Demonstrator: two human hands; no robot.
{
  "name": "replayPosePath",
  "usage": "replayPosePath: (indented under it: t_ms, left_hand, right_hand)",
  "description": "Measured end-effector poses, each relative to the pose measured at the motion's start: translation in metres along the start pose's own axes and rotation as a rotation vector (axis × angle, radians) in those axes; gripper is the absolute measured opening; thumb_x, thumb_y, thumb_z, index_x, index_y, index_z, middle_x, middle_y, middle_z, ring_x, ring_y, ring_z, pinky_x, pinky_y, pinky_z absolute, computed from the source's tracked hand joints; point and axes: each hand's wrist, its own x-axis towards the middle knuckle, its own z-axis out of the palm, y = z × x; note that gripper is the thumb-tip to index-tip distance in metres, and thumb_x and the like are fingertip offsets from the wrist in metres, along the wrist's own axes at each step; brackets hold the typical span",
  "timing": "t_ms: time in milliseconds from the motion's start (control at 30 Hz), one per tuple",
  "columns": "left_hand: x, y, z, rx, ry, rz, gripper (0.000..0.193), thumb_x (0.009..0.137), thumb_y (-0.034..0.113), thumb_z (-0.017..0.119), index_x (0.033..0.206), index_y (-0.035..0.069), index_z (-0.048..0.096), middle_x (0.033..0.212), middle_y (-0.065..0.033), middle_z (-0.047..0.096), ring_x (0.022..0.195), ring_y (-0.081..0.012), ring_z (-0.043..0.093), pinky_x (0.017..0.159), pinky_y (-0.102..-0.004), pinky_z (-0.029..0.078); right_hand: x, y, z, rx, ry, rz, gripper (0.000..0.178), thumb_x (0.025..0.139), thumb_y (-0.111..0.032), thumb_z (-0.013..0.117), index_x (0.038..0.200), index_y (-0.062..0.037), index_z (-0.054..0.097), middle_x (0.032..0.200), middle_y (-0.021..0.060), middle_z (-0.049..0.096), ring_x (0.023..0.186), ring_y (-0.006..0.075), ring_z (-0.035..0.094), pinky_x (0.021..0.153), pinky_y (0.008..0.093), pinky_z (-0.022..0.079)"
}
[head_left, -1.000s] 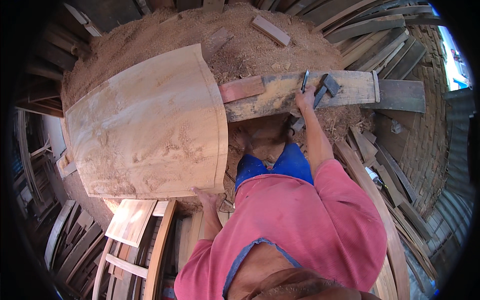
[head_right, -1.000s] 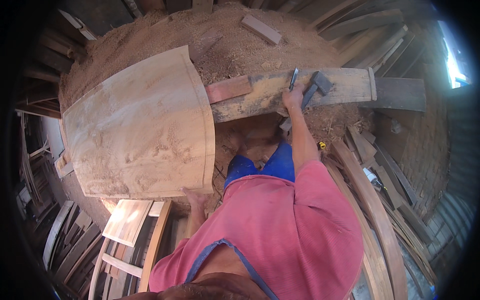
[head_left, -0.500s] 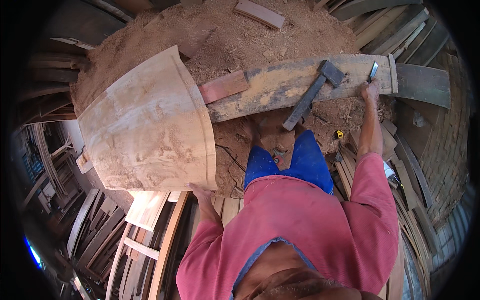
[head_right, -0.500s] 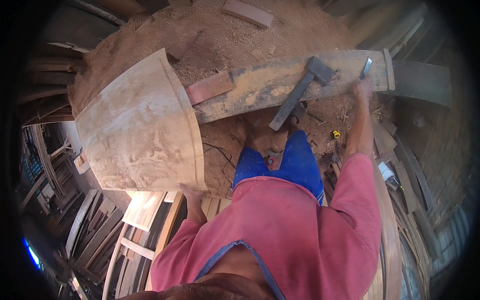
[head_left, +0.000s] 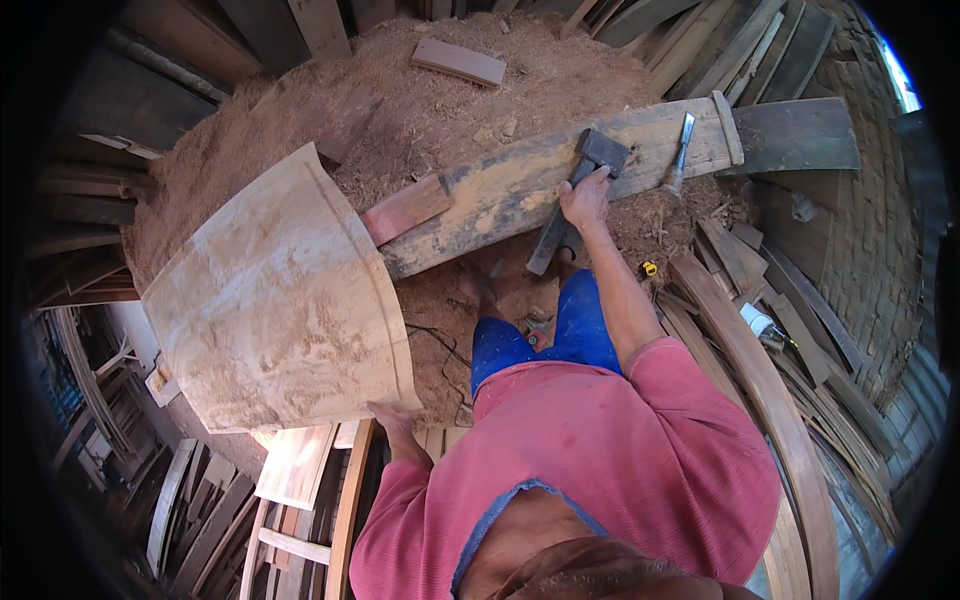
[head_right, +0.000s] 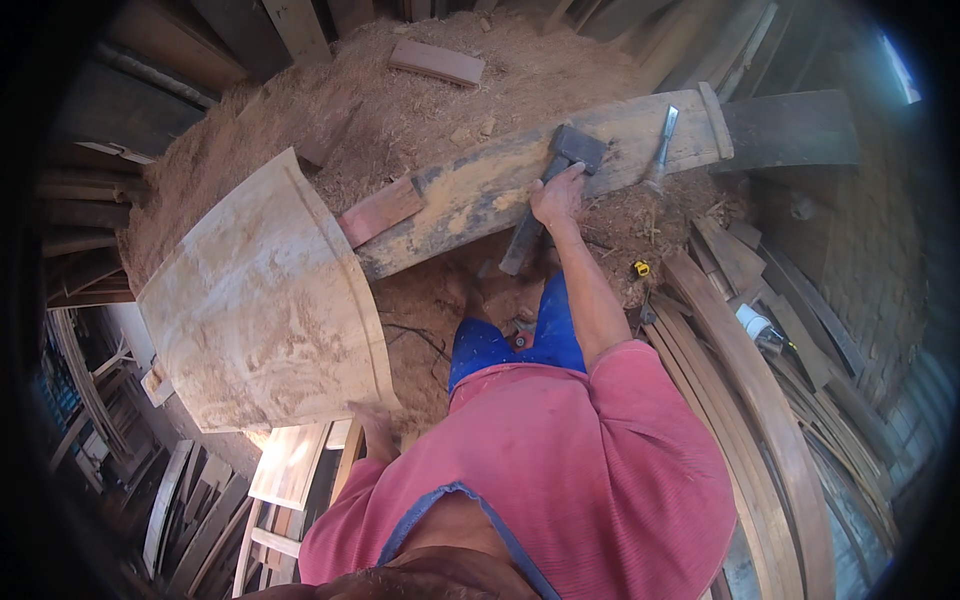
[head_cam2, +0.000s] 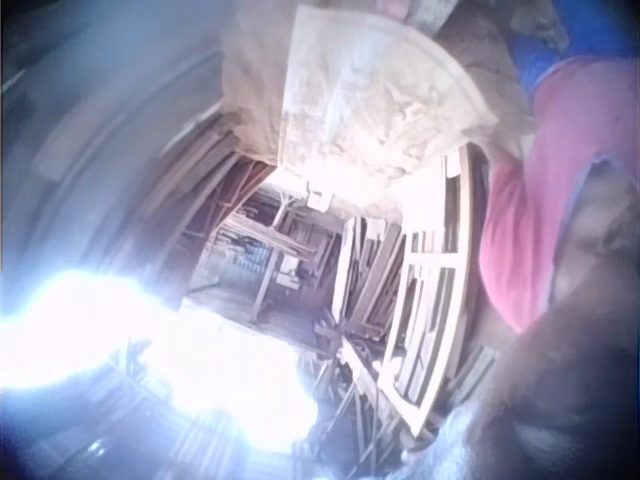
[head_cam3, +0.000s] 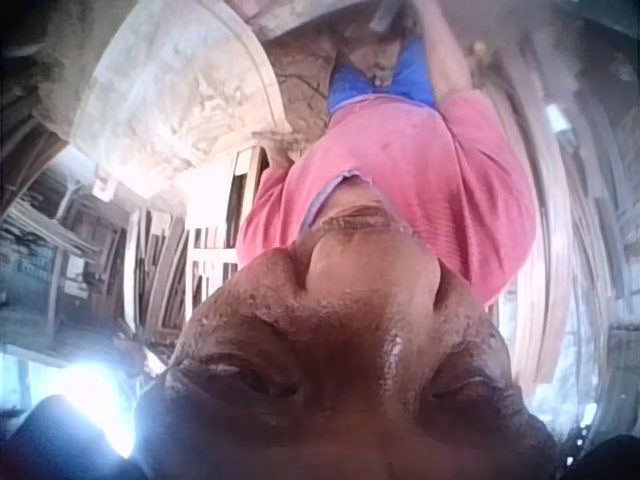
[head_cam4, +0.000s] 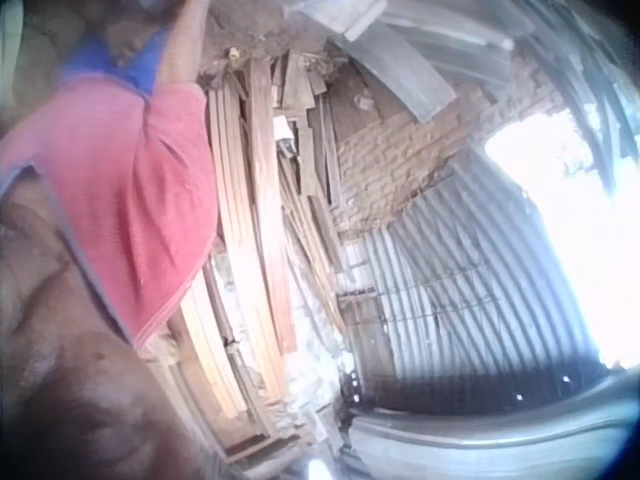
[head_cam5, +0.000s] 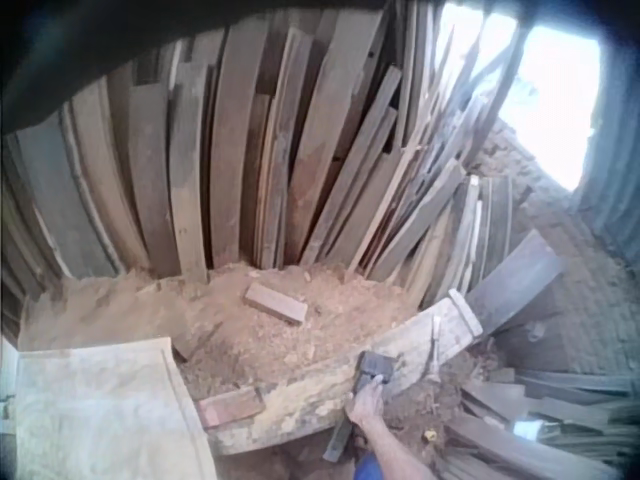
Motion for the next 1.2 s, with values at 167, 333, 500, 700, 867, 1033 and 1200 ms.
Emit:
replayPosePath:
  t_ms: [167, 333, 500, 700, 867, 1033, 1200]
  left_hand:
    - [-0.011, -0.007, -0.009, -0.139, -0.215, 0.078, 0.09, 0.095, 0.073, 0.025, 0.159, 0.01, 0.016, 0.165, -0.0106, 0.017, 0.15, -0.0315, 0.019, 0.122, -0.0463, 0.014]
    - [0.003, -0.001, 0.007, -0.131, -0.151, 0.051, 0.093, 0.094, 0.076, 0.027, 0.158, 0.01, 0.019, 0.163, -0.0128, 0.023, 0.147, -0.0344, 0.026, 0.119, -0.0505, 0.022]
    - [0.038, -0.01, -0.027, -0.124, -0.041, 0.063, 0.097, 0.093, 0.078, 0.029, 0.157, 0.007, 0.02, 0.163, -0.0147, 0.022, 0.145, -0.0366, 0.03, 0.117, -0.0539, 0.026]
    - [0.027, -0.016, -0.026, -0.124, -0.071, -0.112, 0.097, 0.092, 0.078, 0.027, 0.159, 0.009, 0.015, 0.165, -0.0122, 0.018, 0.149, -0.0371, 0.021, 0.119, -0.0557, 0.02]
    - [0.03, -0.018, -0.012, -0.053, -0.066, 0.028, 0.091, 0.095, 0.074, 0.02, 0.16, 0.011, 0.011, 0.167, -0.011, 0.01, 0.152, -0.0346, 0.012, 0.121, -0.0506, 0.014]
    - [0.007, 0.003, -0.009, -0.044, 0.127, -0.006, 0.085, 0.098, 0.069, 0.022, 0.159, 0.01, 0.014, 0.166, -0.0116, 0.014, 0.152, -0.0302, 0.014, 0.122, -0.04, 0.012]
    - [-0.021, 0.004, 0.017, -0.118, 0.079, 0.002, 0.09, 0.096, 0.073, 0.029, 0.158, 0.008, 0.017, 0.163, -0.0123, 0.022, 0.146, -0.0338, 0.029, 0.115, -0.0507, 0.029]
  right_hand:
    - [-0.004, -0.01, -0.015, 0.026, -0.071, 0.099, 0.102, 0.081, -0.03, 0.071, 0.152, 0.0091, 0.01, 0.14, 0.0366, 0.042, 0.128, 0.0473, 0.047, 0.106, 0.0493, 0.042]
    - [-0.003, 0.054, 0.003, 0.204, 0.11, -0.021, 0.053, 0.077, -0.026, 0.067, 0.12, 0.0007, 0.05, 0.103, 0.0239, 0.067, 0.098, 0.0405, 0.066, 0.089, 0.0462, 0.049]
    - [-0.017, 0.039, -0.057, 0.558, -0.229, 0.005, 0.026, 0.083, -0.024, 0.066, 0.09, 0.0008, 0.064, 0.076, 0.0029, 0.058, 0.07, 0.0149, 0.054, 0.063, 0.0329, 0.043]
    - [0.042, 0.102, -0.142, 0.46, 0.041, -0.172, 0.028, 0.091, -0.031, 0.064, 0.089, -0.0026, 0.067, 0.076, 0.0021, 0.062, 0.068, 0.0178, 0.056, 0.063, 0.0335, 0.041]
    - [0.155, 0.177, -0.21, -0.114, 0.286, -0.076, 0.063, 0.089, -0.054, 0.057, 0.107, 0.0052, 0.067, 0.107, 0.0278, 0.067, 0.103, 0.0429, 0.062, 0.091, 0.0475, 0.046]
    - [0.203, 0.225, -0.19, -0.338, 0.161, 0.148, 0.07, 0.089, -0.057, 0.057, 0.13, -0.0001, 0.06, 0.128, 0.0291, 0.06, 0.124, 0.0442, 0.055, 0.105, 0.0471, 0.042]
    - [0.187, 0.213, -0.166, -0.368, 0.176, 0.129, 0.066, 0.093, -0.054, 0.053, 0.131, -0.0002, 0.059, 0.13, 0.027, 0.06, 0.125, 0.0431, 0.054, 0.105, 0.0474, 0.042]
